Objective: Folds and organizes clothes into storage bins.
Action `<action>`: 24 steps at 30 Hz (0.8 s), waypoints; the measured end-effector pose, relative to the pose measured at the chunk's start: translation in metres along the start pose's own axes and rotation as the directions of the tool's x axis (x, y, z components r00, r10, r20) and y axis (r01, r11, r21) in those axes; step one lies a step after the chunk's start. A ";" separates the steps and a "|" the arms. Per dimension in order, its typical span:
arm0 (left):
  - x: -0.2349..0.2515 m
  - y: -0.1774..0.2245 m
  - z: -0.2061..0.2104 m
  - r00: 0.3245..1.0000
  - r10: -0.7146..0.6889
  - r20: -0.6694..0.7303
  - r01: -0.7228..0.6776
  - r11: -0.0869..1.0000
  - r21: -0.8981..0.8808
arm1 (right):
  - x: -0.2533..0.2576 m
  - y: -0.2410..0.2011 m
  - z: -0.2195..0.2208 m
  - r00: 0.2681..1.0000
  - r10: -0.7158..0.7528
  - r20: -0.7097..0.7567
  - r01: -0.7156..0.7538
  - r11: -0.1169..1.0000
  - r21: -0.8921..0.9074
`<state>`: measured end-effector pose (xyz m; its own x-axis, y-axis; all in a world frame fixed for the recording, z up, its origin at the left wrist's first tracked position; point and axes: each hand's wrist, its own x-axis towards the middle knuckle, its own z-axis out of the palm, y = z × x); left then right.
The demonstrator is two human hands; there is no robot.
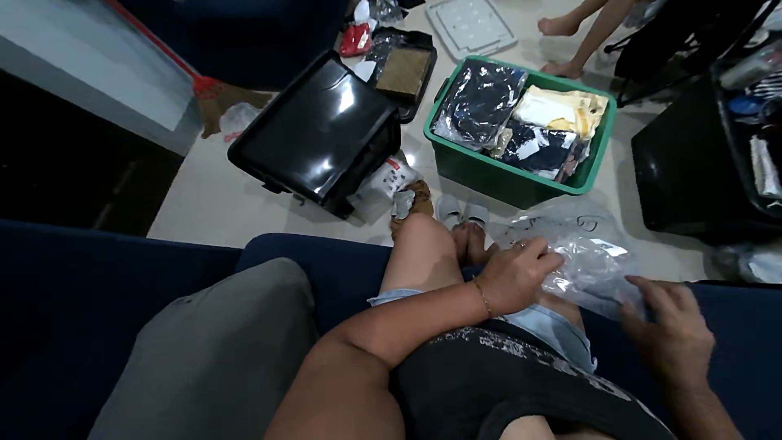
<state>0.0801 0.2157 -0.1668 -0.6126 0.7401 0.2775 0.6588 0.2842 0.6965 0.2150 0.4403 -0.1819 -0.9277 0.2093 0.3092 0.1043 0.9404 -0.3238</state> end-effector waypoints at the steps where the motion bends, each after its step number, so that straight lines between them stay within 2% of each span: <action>1: 0.000 0.000 0.004 0.999 0.042 -0.016 -0.042 0.999 -0.009 | -0.003 0.002 0.005 0.998 -0.051 -0.029 0.050 0.999 -0.022; 2: 0.000 0.000 0.005 0.997 0.067 -0.025 -0.067 0.998 -0.007 | -0.006 0.003 0.009 0.996 -0.064 -0.065 0.061 0.997 -0.051; 4: 0.001 0.000 0.004 0.998 0.053 -0.028 -0.052 0.998 0.026 | -0.009 0.003 0.006 0.996 0.045 -0.071 -0.051 0.994 -0.095; 6: 0.001 -0.004 -0.001 0.999 -0.032 0.020 0.030 0.997 0.069 | -0.010 0.006 0.000 0.981 0.178 -0.074 -0.187 0.974 -0.128; 9: 0.002 -0.008 -0.003 0.980 -0.168 0.111 0.163 0.985 0.050 | -0.013 0.010 -0.005 0.962 0.254 -0.096 -0.266 0.955 -0.133; 13: 0.001 -0.008 0.000 0.976 -0.194 0.099 0.193 0.981 0.010 | -0.015 0.008 -0.004 0.956 0.288 -0.057 -0.292 0.953 -0.086; 16: 0.002 -0.009 0.000 0.956 -0.276 0.100 0.280 0.960 -0.022 | -0.016 0.008 -0.004 0.966 0.255 -0.045 -0.258 0.964 -0.060; 19: 0.000 -0.020 0.005 0.944 -0.327 0.052 0.330 0.942 -0.064 | -0.017 0.013 -0.007 0.956 0.293 -0.035 -0.294 0.955 -0.046; 21: -0.003 -0.023 0.005 0.926 -0.365 0.094 0.374 0.922 -0.098 | -0.017 0.012 -0.007 0.954 0.297 -0.053 -0.299 0.954 -0.033; 24: -0.006 -0.023 0.009 0.928 -0.354 0.115 0.365 0.927 -0.088 | -0.019 0.012 -0.006 0.961 0.266 -0.076 -0.270 0.962 -0.034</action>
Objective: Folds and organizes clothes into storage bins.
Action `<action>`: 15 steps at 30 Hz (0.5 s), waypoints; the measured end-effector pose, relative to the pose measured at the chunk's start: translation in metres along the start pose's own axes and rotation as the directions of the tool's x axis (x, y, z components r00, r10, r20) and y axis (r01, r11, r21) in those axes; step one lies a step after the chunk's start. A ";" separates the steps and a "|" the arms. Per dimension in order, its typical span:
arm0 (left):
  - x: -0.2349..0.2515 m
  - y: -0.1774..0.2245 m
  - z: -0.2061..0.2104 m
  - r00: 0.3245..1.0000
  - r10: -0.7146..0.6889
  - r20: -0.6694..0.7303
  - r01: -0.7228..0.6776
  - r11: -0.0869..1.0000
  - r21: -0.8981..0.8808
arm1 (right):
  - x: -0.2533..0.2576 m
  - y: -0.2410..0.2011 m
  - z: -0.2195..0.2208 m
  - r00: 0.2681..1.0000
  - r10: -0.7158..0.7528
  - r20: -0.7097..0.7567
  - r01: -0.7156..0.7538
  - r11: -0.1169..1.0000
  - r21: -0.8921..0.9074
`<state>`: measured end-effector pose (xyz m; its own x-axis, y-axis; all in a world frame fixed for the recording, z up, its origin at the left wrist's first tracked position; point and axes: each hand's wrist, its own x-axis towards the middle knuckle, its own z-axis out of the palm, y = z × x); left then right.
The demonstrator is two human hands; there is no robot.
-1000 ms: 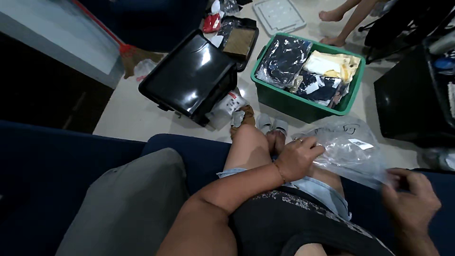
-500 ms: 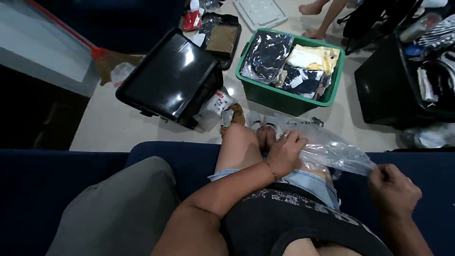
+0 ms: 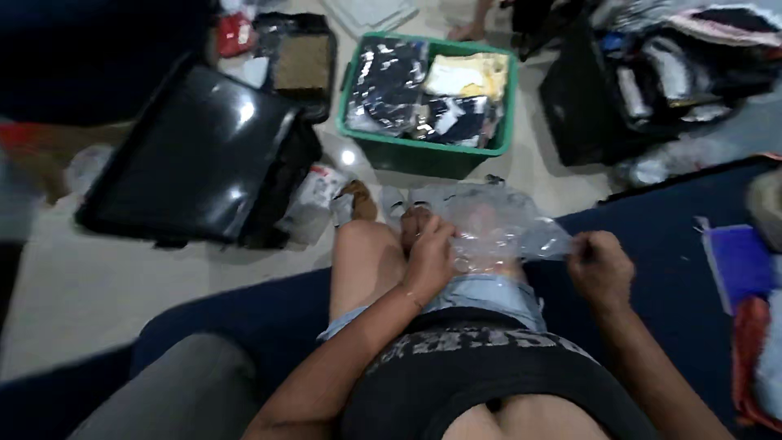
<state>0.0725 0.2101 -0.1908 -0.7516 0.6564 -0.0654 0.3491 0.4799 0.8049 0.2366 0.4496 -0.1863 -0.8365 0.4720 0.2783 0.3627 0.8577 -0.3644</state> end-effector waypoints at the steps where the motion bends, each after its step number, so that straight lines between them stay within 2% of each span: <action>1: 0.001 0.000 0.001 1.000 0.001 -0.001 -0.001 1.000 0.008 | 0.000 0.001 0.000 1.000 0.009 0.006 -0.009 1.000 0.001; 7: 0.004 -0.002 0.009 0.997 0.073 -0.041 -0.073 0.997 -0.011 | -0.004 0.015 -0.003 0.982 0.188 -0.015 -0.187 0.981 0.045; 11: 0.005 -0.004 0.013 0.987 0.156 -0.039 -0.155 0.987 0.039 | -0.007 0.018 -0.011 0.967 0.246 0.067 -0.251 0.965 0.078; 15: 0.005 0.001 0.015 0.987 0.161 -0.001 -0.161 0.984 0.076 | -0.011 0.030 -0.015 0.935 0.353 -0.033 -0.342 0.922 0.184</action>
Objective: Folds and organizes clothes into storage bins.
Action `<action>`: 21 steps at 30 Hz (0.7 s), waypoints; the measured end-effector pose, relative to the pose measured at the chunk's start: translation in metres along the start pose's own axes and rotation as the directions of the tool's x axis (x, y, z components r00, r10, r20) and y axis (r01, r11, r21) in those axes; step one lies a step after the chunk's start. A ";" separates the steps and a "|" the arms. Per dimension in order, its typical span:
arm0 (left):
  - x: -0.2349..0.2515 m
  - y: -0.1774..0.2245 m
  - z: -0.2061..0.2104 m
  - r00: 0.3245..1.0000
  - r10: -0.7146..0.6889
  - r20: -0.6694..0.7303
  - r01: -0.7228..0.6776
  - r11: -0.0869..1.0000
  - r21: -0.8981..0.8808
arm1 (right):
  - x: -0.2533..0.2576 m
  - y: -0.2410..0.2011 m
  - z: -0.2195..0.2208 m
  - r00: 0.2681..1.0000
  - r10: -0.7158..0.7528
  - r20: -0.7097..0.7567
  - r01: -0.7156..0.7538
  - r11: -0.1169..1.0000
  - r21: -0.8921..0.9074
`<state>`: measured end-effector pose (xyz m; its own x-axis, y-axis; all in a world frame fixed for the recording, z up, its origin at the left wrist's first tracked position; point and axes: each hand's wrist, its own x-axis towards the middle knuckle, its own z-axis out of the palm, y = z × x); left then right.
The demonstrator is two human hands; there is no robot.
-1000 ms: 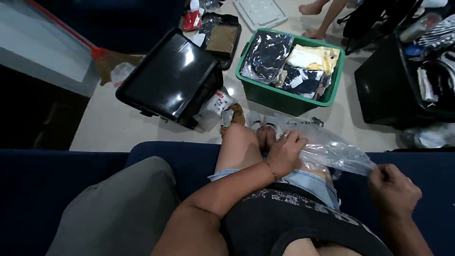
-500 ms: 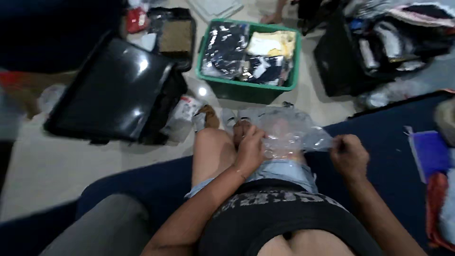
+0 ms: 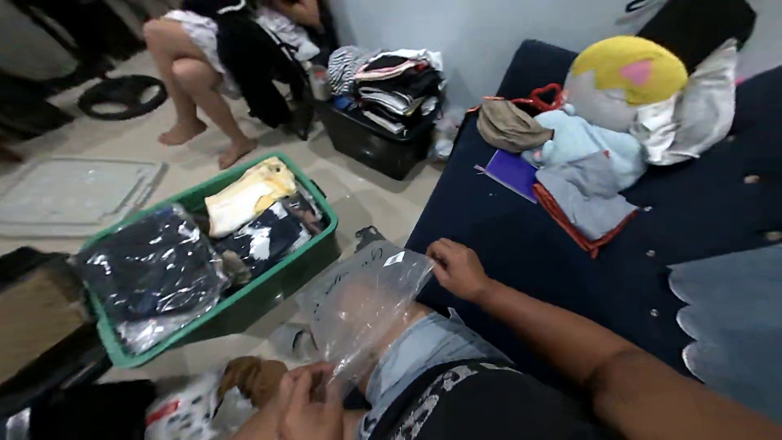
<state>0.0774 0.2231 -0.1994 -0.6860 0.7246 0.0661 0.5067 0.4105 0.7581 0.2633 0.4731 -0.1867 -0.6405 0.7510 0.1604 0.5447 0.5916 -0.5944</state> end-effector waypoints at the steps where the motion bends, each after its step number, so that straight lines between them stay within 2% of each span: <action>1: 0.000 0.001 0.001 1.000 0.007 0.016 -0.007 1.000 -0.007 | 0.000 0.003 -0.001 0.999 0.029 -0.020 -0.028 0.999 0.038; 3: 0.000 0.002 0.004 0.997 0.029 0.065 -0.026 0.999 -0.044 | 0.000 0.005 -0.002 0.995 0.097 -0.014 -0.095 0.991 0.097; 6: 0.002 0.004 0.003 0.966 0.123 0.226 -0.083 0.980 -0.179 | 0.001 0.011 -0.008 0.980 0.198 0.012 -0.197 0.969 0.148; 8: 0.001 0.002 0.005 0.906 0.248 0.344 -0.127 0.933 -0.337 | 0.003 0.022 -0.014 0.963 0.268 0.027 -0.268 0.942 0.201; 10: 0.001 0.003 0.005 0.823 0.332 0.461 -0.106 0.887 -0.450 | 0.004 0.039 -0.021 0.947 0.320 0.003 -0.306 0.903 0.301; 12: 0.002 0.002 0.004 0.777 0.349 0.524 -0.081 0.881 -0.467 | 0.004 0.065 -0.032 0.942 0.314 -0.117 -0.238 0.872 0.428; 14: 0.003 -0.003 0.005 0.774 0.352 0.526 -0.105 0.891 -0.442 | 0.003 0.097 -0.051 0.916 0.322 -0.238 -0.170 0.851 0.496; 16: 0.004 -0.009 0.006 0.790 0.343 0.508 -0.131 0.904 -0.408 | -0.004 0.133 -0.083 0.888 0.352 -0.296 -0.172 0.851 0.495; 19: -0.001 -0.012 0.004 0.823 0.279 0.494 -0.115 0.935 -0.337 | -0.024 0.184 -0.130 0.867 0.441 -0.232 -0.314 0.845 0.434; 21: -0.001 -0.015 0.004 0.818 0.230 0.528 -0.067 0.949 -0.309 | -0.042 0.210 -0.153 0.824 0.535 -0.189 -0.445 0.815 0.370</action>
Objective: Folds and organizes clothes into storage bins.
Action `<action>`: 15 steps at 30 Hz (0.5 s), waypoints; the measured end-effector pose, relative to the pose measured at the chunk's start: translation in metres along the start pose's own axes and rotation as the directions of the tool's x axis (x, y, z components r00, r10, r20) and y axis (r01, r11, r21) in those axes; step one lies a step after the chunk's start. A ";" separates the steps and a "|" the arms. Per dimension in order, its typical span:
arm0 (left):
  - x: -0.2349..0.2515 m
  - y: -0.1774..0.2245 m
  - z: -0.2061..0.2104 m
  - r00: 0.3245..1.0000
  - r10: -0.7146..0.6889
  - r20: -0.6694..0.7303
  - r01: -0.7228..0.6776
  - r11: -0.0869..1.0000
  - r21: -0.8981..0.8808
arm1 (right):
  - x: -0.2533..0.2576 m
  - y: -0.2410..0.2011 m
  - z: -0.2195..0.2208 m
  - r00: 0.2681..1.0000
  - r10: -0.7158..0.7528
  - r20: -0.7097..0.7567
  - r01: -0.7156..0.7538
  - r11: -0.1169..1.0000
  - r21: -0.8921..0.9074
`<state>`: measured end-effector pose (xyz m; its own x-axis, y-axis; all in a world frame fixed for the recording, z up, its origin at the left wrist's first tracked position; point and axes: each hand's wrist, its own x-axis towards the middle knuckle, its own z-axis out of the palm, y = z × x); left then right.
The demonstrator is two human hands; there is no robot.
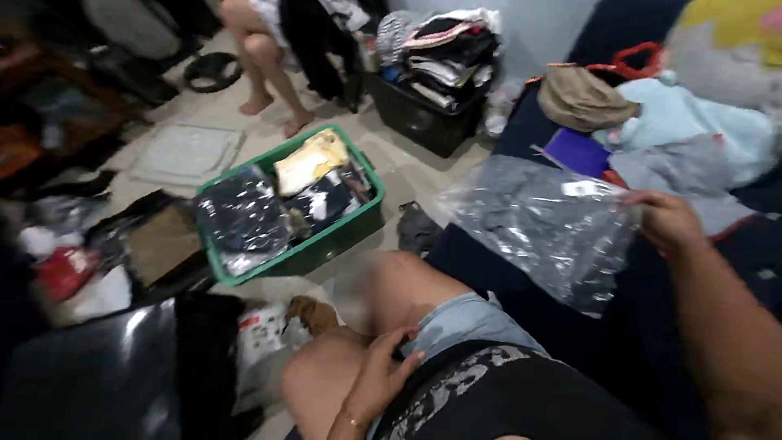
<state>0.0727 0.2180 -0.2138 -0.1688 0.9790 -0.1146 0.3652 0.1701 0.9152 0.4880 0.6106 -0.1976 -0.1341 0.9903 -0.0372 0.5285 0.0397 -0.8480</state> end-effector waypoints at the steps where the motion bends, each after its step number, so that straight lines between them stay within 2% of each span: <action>1: 0.001 -0.002 0.000 1.000 -0.026 0.015 0.026 1.000 0.000 | -0.002 0.008 -0.013 0.998 0.056 -0.012 -0.056 0.998 -0.040; 4: 0.001 -0.005 0.002 0.995 -0.087 0.039 0.087 0.996 -0.001 | -0.012 0.036 -0.032 0.957 0.262 -0.123 -0.275 0.956 -0.106; 7: 0.001 -0.008 0.003 0.990 -0.134 0.047 0.133 0.991 0.023 | -0.022 0.056 -0.040 0.867 0.434 -0.243 -0.462 0.884 -0.070; 9: 0.000 -0.010 0.004 0.985 -0.166 0.042 0.163 0.984 0.068 | -0.027 0.052 -0.037 0.781 0.481 -0.398 -0.519 0.855 0.014; 11: 0.003 -0.010 0.008 0.985 -0.170 0.041 0.165 0.981 0.102 | -0.022 0.059 -0.040 0.663 0.531 -0.528 -0.561 0.819 0.120; 13: 0.009 -0.006 0.008 0.985 -0.160 0.063 0.151 0.980 0.125 | -0.011 0.073 -0.046 0.593 0.585 -0.554 -0.597 0.781 0.186; 15: 0.014 0.000 0.007 0.978 -0.185 0.099 0.167 0.972 0.167 | 0.001 0.093 -0.054 0.556 0.629 -0.544 -0.619 0.749 0.234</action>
<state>0.0765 0.2329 -0.2180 -0.1419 0.9368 -0.3199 0.4792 0.3478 0.8058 0.5819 0.6220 -0.2478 0.7136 0.6478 -0.2666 0.2831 -0.6148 -0.7361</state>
